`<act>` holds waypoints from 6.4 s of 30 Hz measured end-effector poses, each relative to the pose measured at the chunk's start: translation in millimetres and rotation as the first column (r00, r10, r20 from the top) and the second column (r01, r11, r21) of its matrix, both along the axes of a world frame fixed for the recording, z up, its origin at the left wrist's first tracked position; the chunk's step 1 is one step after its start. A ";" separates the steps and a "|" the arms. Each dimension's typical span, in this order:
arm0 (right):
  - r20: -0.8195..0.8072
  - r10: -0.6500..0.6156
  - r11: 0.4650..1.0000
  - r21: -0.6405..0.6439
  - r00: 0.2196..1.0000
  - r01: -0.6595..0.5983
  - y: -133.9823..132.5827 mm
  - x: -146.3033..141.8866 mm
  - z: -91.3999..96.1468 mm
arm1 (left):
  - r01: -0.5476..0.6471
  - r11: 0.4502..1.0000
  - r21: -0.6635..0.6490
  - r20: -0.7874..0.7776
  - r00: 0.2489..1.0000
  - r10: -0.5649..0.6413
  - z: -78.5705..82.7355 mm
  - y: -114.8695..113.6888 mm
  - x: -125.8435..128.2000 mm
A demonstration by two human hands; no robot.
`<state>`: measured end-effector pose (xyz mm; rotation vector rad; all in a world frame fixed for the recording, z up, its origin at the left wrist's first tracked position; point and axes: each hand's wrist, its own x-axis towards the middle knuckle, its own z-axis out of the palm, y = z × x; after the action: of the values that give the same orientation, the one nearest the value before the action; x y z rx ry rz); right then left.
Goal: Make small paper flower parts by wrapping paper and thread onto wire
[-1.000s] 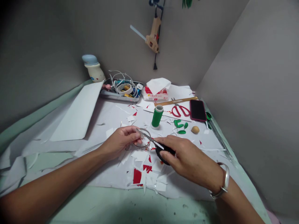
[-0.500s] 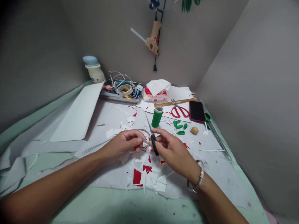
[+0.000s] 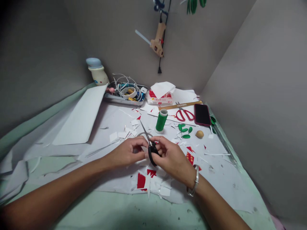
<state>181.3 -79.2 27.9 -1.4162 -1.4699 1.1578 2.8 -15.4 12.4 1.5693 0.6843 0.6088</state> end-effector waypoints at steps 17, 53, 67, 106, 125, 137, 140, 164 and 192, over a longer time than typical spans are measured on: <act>0.013 -0.160 0.976 0.152 0.987 0.156 2.7 -4.9 -7.3 | -0.066 0.944 -0.322 0.170 0.977 0.126 -2.8 -0.7 1.6; 0.641 0.138 0.968 0.074 0.755 -0.239 -26.5 20.8 54.6 | -0.008 0.668 -0.744 0.360 0.838 0.411 -0.1 13.1 2.0; 0.660 0.133 0.967 0.075 0.739 -0.242 -26.6 20.9 54.0 | 0.011 0.689 -0.725 0.352 0.866 0.355 1.2 10.7 2.2; 0.668 0.126 0.970 0.073 0.733 -0.233 -29.5 20.7 56.2 | 0.032 0.729 -0.684 0.369 0.877 0.308 1.0 11.0 2.5; 0.691 0.101 0.959 0.124 0.716 -0.256 -29.3 21.5 56.0 | 0.011 0.758 -0.652 0.320 0.911 0.261 0.6 9.1 1.4; 0.693 0.152 0.959 0.070 0.705 -0.275 -28.6 25.6 59.4 | 0.021 0.812 -0.583 0.305 0.933 0.194 -1.1 9.2 -0.3; 0.702 0.141 0.967 0.053 0.699 -0.248 -28.8 29.2 59.5 | -0.007 0.819 -0.574 0.276 0.940 0.202 -1.1 9.3 -1.2; 0.574 0.260 0.964 -0.104 0.777 -0.245 -22.1 23.6 51.9 | -0.057 0.928 -0.369 0.165 0.978 0.126 0.7 3.9 2.5; 0.589 0.218 0.971 -0.052 0.778 -0.233 -24.3 20.6 52.1 | -0.015 0.930 -0.368 0.171 0.982 0.083 -4.8 4.6 4.1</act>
<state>201.9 -103.5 80.0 -1.7132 -2.1323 0.8541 6.9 -10.8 7.6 1.1373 0.6559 0.6148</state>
